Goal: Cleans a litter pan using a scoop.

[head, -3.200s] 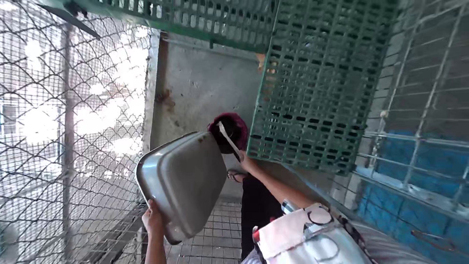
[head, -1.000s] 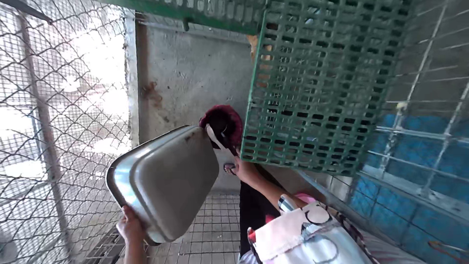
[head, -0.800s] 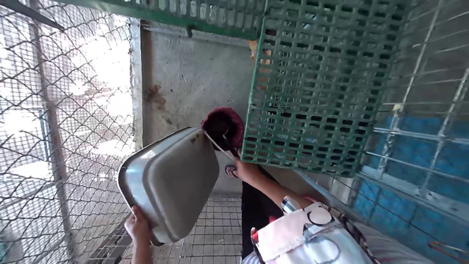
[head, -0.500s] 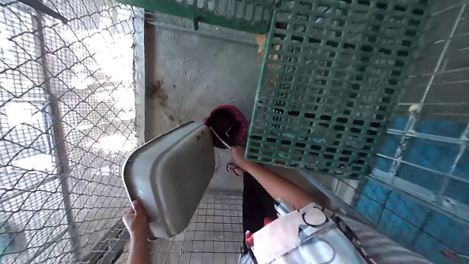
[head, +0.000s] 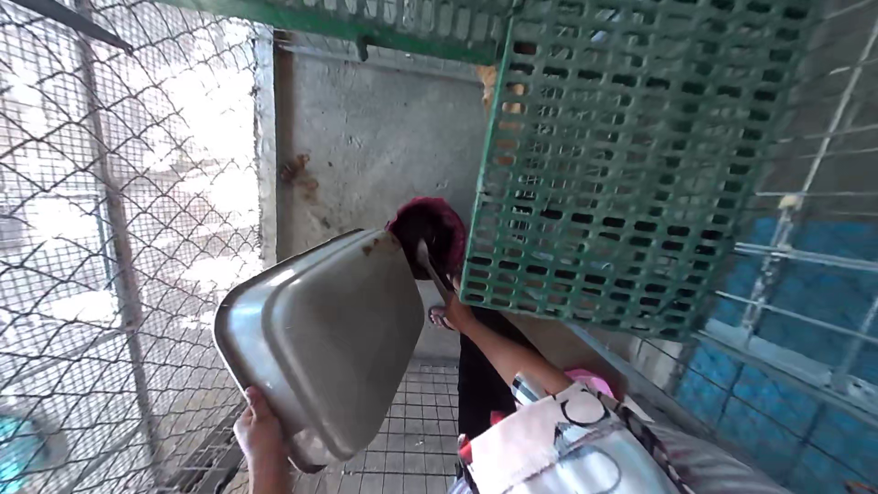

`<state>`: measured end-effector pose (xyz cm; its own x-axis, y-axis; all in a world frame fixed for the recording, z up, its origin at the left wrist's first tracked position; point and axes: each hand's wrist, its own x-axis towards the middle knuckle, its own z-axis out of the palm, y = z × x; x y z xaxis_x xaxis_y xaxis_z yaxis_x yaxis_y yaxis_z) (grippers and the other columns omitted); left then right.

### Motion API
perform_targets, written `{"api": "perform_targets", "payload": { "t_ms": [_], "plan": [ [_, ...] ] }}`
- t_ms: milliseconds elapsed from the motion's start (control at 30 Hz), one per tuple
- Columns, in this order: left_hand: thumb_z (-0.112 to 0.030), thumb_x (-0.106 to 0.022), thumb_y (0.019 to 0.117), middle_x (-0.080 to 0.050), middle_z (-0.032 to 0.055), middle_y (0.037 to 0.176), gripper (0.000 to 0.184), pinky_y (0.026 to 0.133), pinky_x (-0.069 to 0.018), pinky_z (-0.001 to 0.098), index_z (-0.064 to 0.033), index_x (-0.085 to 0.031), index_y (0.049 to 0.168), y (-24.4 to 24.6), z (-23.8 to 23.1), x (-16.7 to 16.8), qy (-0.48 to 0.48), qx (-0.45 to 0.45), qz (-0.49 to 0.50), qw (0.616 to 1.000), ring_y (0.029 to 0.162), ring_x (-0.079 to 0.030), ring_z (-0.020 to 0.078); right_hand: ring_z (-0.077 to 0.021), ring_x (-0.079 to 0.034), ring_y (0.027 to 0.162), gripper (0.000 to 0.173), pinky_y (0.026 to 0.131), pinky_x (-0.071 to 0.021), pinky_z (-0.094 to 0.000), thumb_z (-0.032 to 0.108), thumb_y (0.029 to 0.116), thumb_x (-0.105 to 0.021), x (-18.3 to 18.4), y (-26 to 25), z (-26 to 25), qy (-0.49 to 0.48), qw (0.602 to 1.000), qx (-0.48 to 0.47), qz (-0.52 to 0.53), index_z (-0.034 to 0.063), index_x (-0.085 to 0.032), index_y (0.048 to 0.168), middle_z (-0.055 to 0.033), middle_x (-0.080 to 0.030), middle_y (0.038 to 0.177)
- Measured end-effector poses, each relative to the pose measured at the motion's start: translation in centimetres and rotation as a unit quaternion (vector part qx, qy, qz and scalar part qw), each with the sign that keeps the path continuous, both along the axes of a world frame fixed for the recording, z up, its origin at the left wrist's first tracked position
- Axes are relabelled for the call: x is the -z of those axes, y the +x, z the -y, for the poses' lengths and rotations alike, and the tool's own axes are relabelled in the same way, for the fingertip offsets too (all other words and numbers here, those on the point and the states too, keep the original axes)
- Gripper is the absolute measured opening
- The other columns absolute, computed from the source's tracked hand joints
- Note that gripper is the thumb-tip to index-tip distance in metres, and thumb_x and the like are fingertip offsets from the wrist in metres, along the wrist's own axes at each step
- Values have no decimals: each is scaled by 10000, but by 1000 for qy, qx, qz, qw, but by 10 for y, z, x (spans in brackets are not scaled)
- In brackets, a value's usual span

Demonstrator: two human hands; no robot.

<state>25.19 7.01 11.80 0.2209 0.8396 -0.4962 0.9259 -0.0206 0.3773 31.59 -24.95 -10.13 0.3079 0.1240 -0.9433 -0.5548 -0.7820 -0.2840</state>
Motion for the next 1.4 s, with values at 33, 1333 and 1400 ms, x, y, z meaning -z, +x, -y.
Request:
{"api": "perform_targets", "payload": {
  "t_ms": [33,1333,1400],
  "plan": [
    [-462,-344,1110,-547,-45,660,543,578,-526,255,-33,-595,894,-1,2,1,-3,-3,3,1000,571,-575,11,-396,-527,1374,536,1157,-414,-552,206,993,-647,0,-1,4,7,1000,1,-1,-25,-518,1459,-269,-555,1451],
    [-307,-423,1109,-496,2,649,469,600,-477,295,32,-579,824,16,28,-4,-1,173,-10,985,573,-522,56,-388,-489,1415,439,1168,-368,-587,160,1029,-554,-149,78,14,-34,993,-82,74,-12,-560,1433,-257,-551,1467],
    [-330,-419,1109,-519,-22,657,469,599,-498,262,18,-604,855,10,27,-5,-5,135,8,991,574,-542,23,-391,-489,1412,451,1162,-375,-593,143,1008,-585,-162,75,18,-42,993,-85,71,-8,-559,1432,-256,-549,1467]
  ]
}}
